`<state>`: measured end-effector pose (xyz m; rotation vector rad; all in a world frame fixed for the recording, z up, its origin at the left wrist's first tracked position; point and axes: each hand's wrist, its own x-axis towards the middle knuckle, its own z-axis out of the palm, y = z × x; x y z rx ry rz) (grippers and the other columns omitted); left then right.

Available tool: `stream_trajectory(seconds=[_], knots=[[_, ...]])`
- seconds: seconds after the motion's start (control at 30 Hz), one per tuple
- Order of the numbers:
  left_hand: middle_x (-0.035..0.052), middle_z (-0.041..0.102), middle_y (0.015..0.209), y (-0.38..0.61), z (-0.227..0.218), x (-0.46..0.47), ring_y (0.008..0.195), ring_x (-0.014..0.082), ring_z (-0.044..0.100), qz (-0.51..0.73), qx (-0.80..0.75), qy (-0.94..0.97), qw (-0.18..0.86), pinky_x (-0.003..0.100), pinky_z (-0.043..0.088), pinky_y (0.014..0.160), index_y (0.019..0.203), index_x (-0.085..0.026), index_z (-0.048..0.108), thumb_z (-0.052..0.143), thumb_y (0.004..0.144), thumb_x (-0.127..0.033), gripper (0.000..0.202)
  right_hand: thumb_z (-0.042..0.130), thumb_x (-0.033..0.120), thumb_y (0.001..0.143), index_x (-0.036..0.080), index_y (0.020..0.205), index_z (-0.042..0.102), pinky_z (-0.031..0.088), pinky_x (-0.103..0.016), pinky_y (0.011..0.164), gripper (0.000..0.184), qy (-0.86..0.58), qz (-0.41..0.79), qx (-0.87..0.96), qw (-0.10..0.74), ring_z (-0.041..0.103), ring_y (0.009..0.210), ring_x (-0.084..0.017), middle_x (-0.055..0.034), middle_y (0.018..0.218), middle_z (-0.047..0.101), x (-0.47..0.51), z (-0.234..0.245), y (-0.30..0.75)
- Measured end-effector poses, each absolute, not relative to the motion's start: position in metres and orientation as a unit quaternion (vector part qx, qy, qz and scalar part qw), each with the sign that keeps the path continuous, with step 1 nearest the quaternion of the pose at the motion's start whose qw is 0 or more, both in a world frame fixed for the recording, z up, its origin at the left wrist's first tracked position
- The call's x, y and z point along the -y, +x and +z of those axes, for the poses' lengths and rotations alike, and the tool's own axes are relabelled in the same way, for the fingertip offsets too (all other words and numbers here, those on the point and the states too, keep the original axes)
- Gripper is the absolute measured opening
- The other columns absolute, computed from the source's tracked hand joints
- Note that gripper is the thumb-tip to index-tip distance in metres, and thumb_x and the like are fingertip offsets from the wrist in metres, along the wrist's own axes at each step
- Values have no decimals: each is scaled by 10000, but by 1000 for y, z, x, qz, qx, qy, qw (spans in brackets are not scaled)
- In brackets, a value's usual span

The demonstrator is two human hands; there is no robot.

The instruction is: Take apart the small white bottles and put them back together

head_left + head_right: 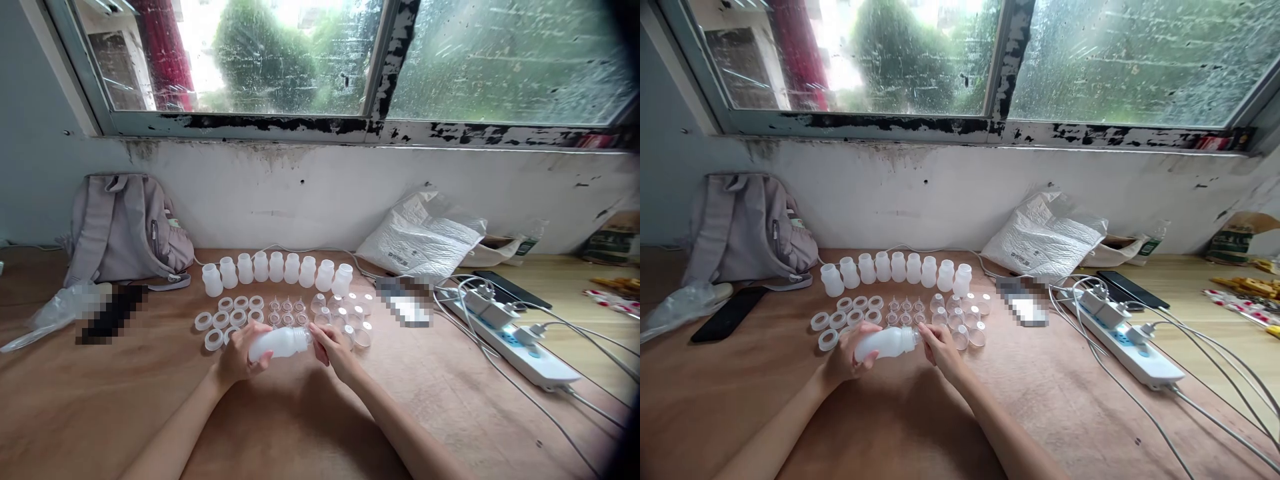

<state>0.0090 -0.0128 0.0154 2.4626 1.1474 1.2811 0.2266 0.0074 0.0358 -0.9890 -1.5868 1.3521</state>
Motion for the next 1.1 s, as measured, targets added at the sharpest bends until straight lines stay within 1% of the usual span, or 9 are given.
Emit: stream_trajectory(seconds=[0.23,0.3,0.4,0.5,0.57,0.77,0.9,0.97,1.1], knots=[[44,573,835,18,22,15,709,168,547,462,-458,739,175,286,446,637,933,-180,507,476,742,-310,234,469,405,799,193,657,419,288,-205,410,260,-368,491,647,452,354,415,-69,65,502,388,-6,36,227],[33,567,796,22,25,15,661,161,539,476,-488,682,265,265,438,561,930,-182,517,449,760,-371,263,513,388,773,210,818,454,344,-206,431,193,-343,526,630,458,444,502,-91,37,635,471,-4,36,225],[5,526,671,31,26,17,501,118,484,477,-489,570,456,203,346,386,952,-170,504,365,791,-462,361,582,343,724,253,1027,437,446,-262,594,348,-306,587,592,461,529,759,-150,-17,874,523,-2,39,222],[-30,458,565,43,23,20,411,73,402,443,-423,514,600,166,265,334,965,-149,479,427,764,-482,392,587,330,718,238,1018,487,421,-329,778,330,-279,631,556,464,512,896,-185,-38,936,540,0,42,221],[-33,450,558,48,22,22,428,68,406,410,-385,517,646,159,265,338,947,-143,480,535,710,-448,391,574,350,724,210,949,524,408,-337,794,270,-279,637,539,475,506,909,-202,-48,916,553,1,42,220],[-31,475,608,57,22,26,441,56,401,433,-416,548,582,162,280,346,912,-144,507,677,585,-362,428,595,374,705,203,800,512,431,-312,713,213,-353,597,506,512,522,800,-188,-36,818,555,4,35,216],[5,500,658,64,22,35,446,60,430,377,-359,474,710,158,234,330,868,-125,506,527,694,-432,353,566,417,703,225,936,518,442,-344,722,306,-293,650,513,477,518,911,-223,-78,1018,553,8,44,218],[29,520,721,68,21,38,453,59,440,355,-337,452,746,157,217,326,880,-124,494,496,709,-439,358,577,417,687,217,931,525,448,-347,690,319,-282,667,520,453,526,908,-235,-88,1021,567,8,50,220],[3,514,674,71,17,39,489,80,441,401,-396,569,599,179,302,386,942,-142,485,609,644,-371,396,591,361,698,194,769,519,437,-337,704,195,-307,646,517,470,551,861,-223,-73,911,617,9,52,221]])
